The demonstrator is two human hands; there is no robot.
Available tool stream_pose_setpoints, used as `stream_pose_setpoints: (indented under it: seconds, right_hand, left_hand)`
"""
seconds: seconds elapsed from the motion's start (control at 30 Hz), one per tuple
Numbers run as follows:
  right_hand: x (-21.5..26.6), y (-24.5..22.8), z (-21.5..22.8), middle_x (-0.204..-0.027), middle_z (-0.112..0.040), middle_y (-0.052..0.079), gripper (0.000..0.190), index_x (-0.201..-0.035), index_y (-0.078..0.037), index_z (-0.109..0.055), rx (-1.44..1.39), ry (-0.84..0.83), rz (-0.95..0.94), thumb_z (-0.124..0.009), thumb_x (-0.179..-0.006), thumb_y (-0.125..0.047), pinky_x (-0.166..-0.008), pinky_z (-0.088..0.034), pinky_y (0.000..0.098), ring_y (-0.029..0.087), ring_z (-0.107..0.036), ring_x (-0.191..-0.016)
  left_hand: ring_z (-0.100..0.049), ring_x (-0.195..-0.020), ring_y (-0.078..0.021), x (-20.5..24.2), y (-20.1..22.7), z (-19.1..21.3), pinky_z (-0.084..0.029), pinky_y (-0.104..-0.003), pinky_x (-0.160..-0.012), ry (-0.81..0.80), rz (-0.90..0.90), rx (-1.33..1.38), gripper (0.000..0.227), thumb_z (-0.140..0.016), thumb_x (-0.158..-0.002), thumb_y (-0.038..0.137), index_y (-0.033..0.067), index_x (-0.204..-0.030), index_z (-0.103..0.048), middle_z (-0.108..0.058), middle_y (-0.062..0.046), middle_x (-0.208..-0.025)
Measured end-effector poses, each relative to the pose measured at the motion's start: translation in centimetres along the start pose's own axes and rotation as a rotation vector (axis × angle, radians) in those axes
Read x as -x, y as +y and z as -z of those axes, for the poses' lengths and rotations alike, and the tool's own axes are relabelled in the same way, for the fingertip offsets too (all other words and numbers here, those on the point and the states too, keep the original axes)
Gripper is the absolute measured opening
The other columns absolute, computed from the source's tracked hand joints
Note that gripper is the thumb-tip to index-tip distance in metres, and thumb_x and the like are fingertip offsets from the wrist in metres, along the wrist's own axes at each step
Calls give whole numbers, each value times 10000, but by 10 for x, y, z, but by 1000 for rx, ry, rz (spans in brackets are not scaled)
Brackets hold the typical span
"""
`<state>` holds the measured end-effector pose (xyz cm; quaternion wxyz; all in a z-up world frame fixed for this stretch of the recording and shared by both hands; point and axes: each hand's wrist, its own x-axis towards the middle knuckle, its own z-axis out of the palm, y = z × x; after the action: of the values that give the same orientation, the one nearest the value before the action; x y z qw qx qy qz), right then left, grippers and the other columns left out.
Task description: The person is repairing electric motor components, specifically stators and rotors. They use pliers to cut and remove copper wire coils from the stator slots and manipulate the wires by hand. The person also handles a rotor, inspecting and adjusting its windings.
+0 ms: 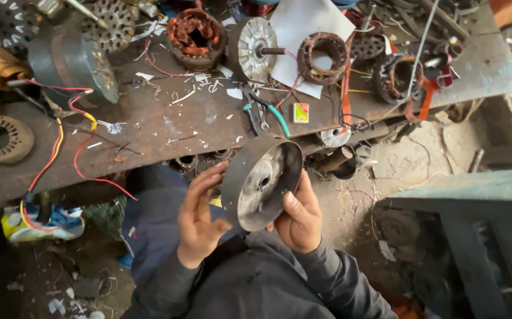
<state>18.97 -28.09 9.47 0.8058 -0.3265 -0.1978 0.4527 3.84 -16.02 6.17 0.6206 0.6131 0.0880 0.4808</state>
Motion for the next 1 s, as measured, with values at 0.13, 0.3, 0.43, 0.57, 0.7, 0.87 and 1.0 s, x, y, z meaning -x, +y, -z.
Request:
stream_pose_setpoints:
  seconds: [0.13, 0.3, 0.43, 0.57, 0.7, 0.87, 1.0]
  right_hand:
    - [-7, -6, -12, -1305, -607, 194, 718, -1598, -12, -295, -97, -44, -136, -652, -1014, -229, -493, -512, 296, 253, -691, -860]
    - [-9, -8, -21, -1332, -594, 201, 726, -1632, 15, -292, -166, 340, -339, -586, -993, -164, -638, -590, 291, 232, -716, -883]
    - [1, -1, -12, -1360, -597, 231, 736, -1684, -31, -224, -212, -105, -181, -608, -1100, -264, -634, -555, 352, 292, -674, -887]
    - [15, 20, -7, -1488, -488, 146, 784, -1661, -65, -177, -141, -15, -94, -627, -1032, -196, -1036, -411, 443, 304, -506, -1270]
    - [26, 37, -4, -1564, -399, 118, 829, -1662, -133, -150, -103, -13, -7, -644, -998, -93, -1202, -338, 471, 297, -422, -1439]
    - [32, 45, 0, -1572, -405, 104, 845, -1666, -154, -119, -113, -17, 69, -637, -1003, -67, -1173, -366, 479, 296, -436, -1422]
    - [34, 49, -1, -1544, -448, 145, 898, -1746, -208, -80, -211, -149, 107, -631, -1052, -60, -1216, -371, 481, 298, -461, -1434]
  left_hand:
    - [-328, -1600, -311, 3, 4, -7, -300, -451, -1329, -82, 145, 317, 988, -876, -861, 460, 43, -1575, -336, -328, -144, -1691]
    - [-375, -1506, -274, 8, 5, -19, -350, -440, -1245, -82, 274, 447, 1155, -917, -803, 470, 62, -1624, -215, -338, -117, -1634]
    - [-637, -1074, -317, 14, -1, -18, -549, -471, -900, -6, 448, 559, 1097, -913, -773, 467, -3, -1555, -305, -577, -205, -1339]
    - [-691, -944, -304, 24, 1, -18, -569, -440, -714, 102, 463, 672, 1002, -887, -797, 480, -42, -1512, -419, -662, -211, -1251]
    - [-590, -1305, -330, 24, 9, -19, -473, -486, -1139, 28, 365, 656, 880, -841, -848, 542, -52, -1411, -518, -608, -210, -1389]
    - [-499, -1427, -413, 13, 22, -25, -405, -552, -1211, -14, 307, 636, 747, -791, -854, 609, 1, -1229, -572, -569, -255, -1473]
    - [-477, -1506, -417, 5, 28, -25, -363, -572, -1288, -54, 197, 558, 732, -743, -900, 643, 13, -1241, -596, -598, -226, -1398]
